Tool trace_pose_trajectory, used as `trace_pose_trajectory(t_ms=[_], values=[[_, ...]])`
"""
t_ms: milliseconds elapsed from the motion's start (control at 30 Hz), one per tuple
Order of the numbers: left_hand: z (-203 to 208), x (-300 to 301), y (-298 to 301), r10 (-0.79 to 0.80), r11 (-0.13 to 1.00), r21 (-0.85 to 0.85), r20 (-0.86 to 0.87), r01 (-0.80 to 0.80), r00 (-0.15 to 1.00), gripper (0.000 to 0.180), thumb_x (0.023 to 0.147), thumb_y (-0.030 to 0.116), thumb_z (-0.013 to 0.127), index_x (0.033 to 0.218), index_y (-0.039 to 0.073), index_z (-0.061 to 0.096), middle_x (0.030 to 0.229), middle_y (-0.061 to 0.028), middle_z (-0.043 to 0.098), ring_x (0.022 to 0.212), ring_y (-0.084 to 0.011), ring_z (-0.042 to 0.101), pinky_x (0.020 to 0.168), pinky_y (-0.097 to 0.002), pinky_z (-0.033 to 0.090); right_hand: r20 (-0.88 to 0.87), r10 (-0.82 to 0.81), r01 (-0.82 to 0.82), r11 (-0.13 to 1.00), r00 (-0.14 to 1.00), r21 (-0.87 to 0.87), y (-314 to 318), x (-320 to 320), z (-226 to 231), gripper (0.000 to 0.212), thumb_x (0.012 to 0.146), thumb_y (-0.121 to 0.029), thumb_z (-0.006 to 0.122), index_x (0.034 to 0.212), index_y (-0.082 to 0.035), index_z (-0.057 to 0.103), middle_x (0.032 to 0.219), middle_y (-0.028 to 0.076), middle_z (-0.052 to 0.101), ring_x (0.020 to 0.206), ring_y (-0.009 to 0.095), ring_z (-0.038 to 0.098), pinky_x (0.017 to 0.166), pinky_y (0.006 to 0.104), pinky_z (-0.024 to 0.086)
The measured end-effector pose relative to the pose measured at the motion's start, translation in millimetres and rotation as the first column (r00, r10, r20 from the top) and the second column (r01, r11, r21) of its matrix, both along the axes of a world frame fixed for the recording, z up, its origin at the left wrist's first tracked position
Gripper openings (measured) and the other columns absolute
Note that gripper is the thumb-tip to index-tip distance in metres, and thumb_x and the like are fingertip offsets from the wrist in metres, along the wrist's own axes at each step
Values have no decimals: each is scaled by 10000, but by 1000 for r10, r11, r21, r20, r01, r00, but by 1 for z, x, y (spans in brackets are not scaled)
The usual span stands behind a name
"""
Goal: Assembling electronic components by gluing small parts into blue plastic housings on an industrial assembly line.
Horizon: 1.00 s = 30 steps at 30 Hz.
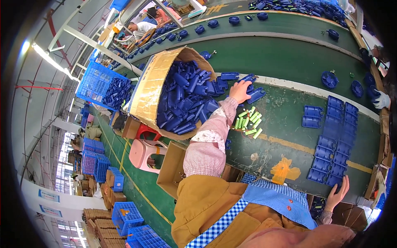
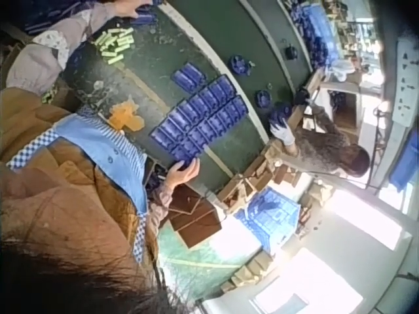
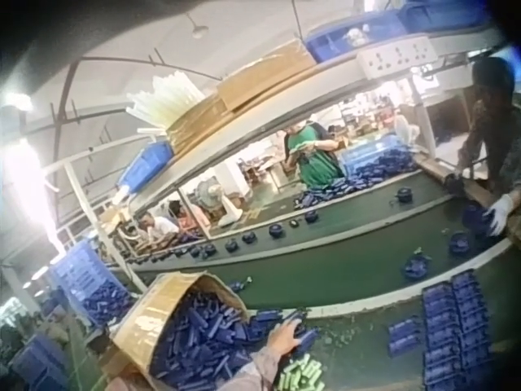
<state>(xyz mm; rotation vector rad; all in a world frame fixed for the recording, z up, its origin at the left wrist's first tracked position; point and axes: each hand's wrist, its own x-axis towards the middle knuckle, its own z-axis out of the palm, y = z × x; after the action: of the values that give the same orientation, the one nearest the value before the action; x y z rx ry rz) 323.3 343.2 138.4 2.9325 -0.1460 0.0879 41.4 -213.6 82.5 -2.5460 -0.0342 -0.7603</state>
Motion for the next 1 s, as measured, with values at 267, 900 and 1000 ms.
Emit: trace_pose_trajectory(t_ms=[267,900,1000], values=[[6,30,-38,-151,985,-79,63,156,987,609,606,211,768,1174,106,573,1124,-141,592,1053,-325,571,901,-411,466,-43,-40,43,997,998,59,12,1,21,431,790,37,565,1218,-4,550,1292,164,519,1205,322,472,1030,402,352],[2,60,-130,-329,944,-21,33,330,944,616,648,168,767,1217,162,531,1183,-69,539,1033,-345,520,896,-435,462,-445,305,-472,816,842,-334,169,216,57,692,749,-366,711,1325,-91,443,1362,148,413,1277,355,361,994,545,345],[3,59,-139,-357,932,-47,45,359,933,605,649,162,760,1209,161,533,1173,-72,540,1023,-346,520,884,-442,468,-472,290,-477,808,833,-346,176,209,46,688,746,-394,699,1309,-84,455,1337,146,429,1246,332,391,964,512,372]])
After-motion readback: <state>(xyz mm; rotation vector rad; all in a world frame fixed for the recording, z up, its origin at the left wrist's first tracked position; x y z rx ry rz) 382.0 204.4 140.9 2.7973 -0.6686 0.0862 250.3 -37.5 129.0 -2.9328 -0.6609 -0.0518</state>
